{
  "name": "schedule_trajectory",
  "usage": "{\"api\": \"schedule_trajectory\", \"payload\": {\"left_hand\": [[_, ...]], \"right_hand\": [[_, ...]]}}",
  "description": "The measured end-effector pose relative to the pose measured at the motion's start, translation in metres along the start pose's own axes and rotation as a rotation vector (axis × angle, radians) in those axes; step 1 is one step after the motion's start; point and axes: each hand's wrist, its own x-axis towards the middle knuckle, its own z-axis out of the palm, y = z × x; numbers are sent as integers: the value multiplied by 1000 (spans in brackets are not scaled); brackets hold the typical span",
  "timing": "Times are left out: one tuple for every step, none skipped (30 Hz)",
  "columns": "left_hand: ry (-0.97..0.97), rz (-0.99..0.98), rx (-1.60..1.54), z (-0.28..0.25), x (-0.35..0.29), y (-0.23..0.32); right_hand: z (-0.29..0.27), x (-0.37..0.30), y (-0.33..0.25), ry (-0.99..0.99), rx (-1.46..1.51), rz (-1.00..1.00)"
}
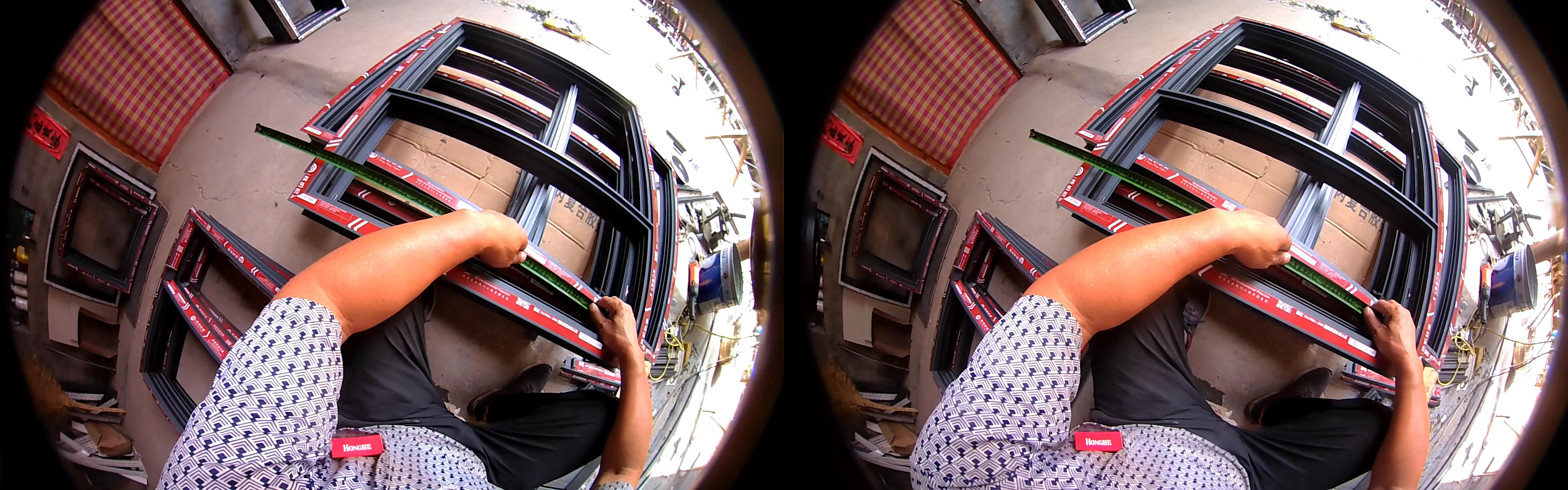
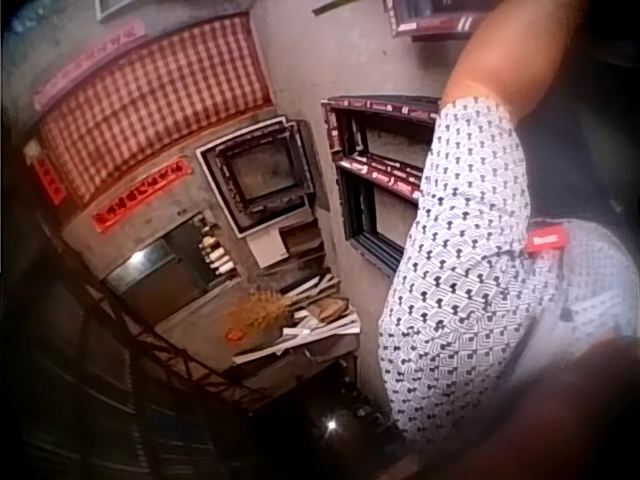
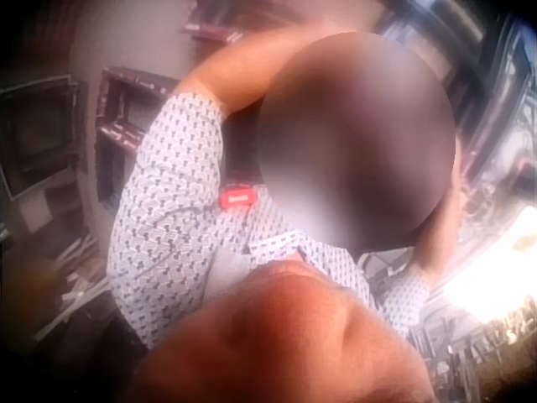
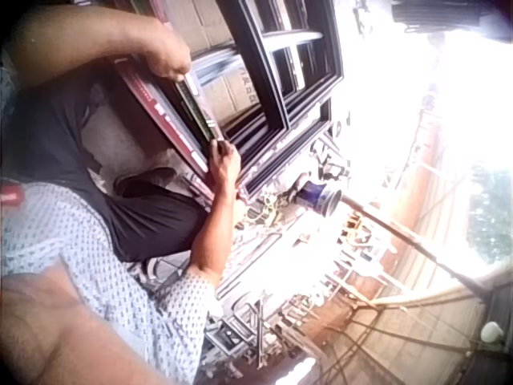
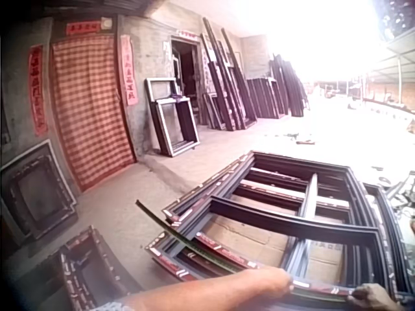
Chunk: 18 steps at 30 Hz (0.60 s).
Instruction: The person sits on the floor and uses a tape measure to measure the dimensions of a window frame. They repeatedly measure different sections of the frame, adjusting the tape measure and repositioning the frame as needed.
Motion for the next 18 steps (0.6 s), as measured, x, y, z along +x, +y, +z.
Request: {"api": "schedule_trajectory", "payload": {"left_hand": [[-1,-1,0,0,0,0],[4,-2,-6,0,0,0],[9,-2,-11,1,0,-1],[14,-2,-17,1,0,-1],[11,-5,-15,1,-1,0],[8,-9,-14,0,-2,0],[6,-13,-12,-1,-2,1],[5,-11,-13,0,-1,0],[4,-9,-15,0,0,0],[3,-8,-16,1,0,-1],[2,-8,-14,1,1,-1],[1,-8,-13,1,1,0],[0,-8,-11,1,1,0],[0,-7,-12,1,1,0],[-1,-7,-13,0,0,1],[-2,-7,-15,0,0,1],[-1,-6,-14,0,0,1],[0,-5,-14,0,0,0]], "right_hand": [[0,0,-1,-1,1,10],[0,0,-1,-3,-3,3],[-1,0,0,-6,-8,-3],[-2,0,-1,-8,-12,-10],[-2,1,-2,-12,-7,-5],[-3,1,-5,-15,-1,1],[-3,0,-6,-18,4,6],[-4,0,-7,-19,-7,13],[-5,0,-8,-19,-18,20],[-5,0,-9,-20,-30,26],[-5,0,-9,-22,-24,26],[-5,0,-8,-23,-18,25],[-5,0,-8,-24,-12,24],[-5,0,-9,-33,-10,35],[-6,0,-11,-42,-7,47],[-7,-1,-12,-51,-4,58],[-6,0,-11,-43,-1,49],[-5,0,-8,-35,3,40]]}}
